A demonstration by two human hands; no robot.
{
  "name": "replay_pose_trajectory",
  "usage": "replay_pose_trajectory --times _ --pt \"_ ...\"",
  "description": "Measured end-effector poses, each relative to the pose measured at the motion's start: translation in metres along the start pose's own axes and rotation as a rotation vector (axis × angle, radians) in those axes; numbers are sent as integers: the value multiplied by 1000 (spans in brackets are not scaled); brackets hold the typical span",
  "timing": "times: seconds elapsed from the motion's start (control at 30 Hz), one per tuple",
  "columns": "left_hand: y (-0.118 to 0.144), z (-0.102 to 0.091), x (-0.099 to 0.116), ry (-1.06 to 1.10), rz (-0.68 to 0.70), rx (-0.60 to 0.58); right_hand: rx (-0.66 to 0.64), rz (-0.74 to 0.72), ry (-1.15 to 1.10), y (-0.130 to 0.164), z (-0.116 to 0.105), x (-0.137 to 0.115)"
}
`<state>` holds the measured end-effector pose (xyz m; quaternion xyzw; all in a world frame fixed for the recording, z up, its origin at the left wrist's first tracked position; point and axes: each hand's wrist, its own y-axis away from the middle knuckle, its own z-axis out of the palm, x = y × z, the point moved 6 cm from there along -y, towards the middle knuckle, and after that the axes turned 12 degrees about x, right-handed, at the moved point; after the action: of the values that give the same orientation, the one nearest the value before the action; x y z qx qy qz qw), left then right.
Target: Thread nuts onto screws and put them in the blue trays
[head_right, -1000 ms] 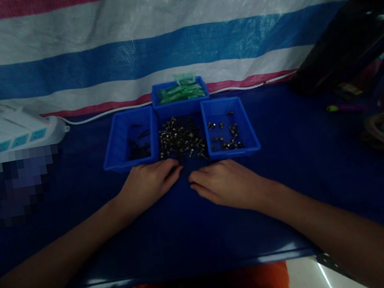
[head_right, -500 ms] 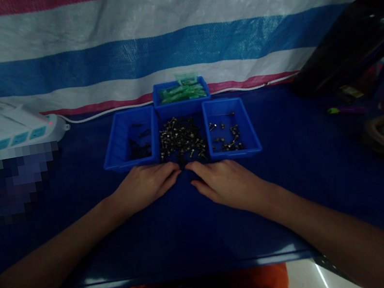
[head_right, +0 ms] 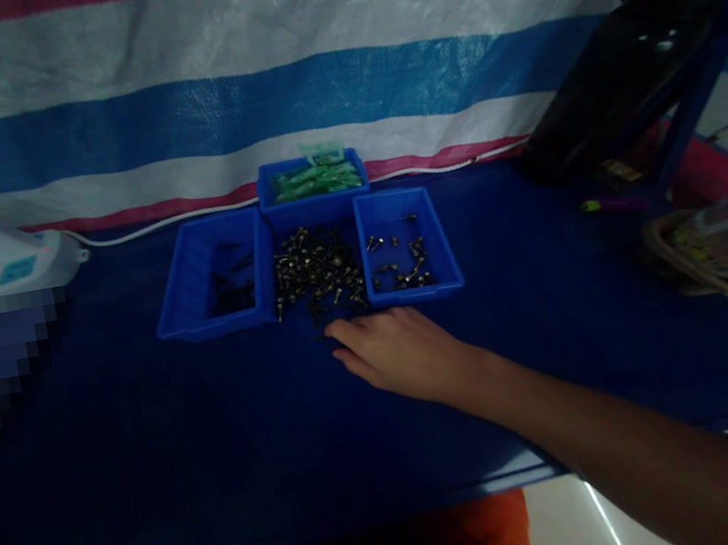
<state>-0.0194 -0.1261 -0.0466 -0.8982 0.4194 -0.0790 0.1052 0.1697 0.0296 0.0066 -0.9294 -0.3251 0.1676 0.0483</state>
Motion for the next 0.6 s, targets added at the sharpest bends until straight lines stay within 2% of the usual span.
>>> replay_pose_trajectory --times 0.07,0.13,0.23,0.3,0.47,0.53,0.6 --pt "13 25 -11 -32 -141 -182 -10 9 -6 0 0 1" --pt "24 41 -17 3 -248 -308 -17 18 -10 0 0 1" --pt "36 54 -20 47 -399 -443 -24 20 -18 0 0 2" --pt "40 58 -20 37 -433 -485 -25 18 -29 1 0 2" --pt "39 60 -17 6 -364 -409 -21 14 -43 1 -1 2" --pt "37 56 -16 25 -331 -321 -14 22 -38 1 -1 2" --pt "34 47 -9 83 -239 -214 0 28 -33 1 -1 3"
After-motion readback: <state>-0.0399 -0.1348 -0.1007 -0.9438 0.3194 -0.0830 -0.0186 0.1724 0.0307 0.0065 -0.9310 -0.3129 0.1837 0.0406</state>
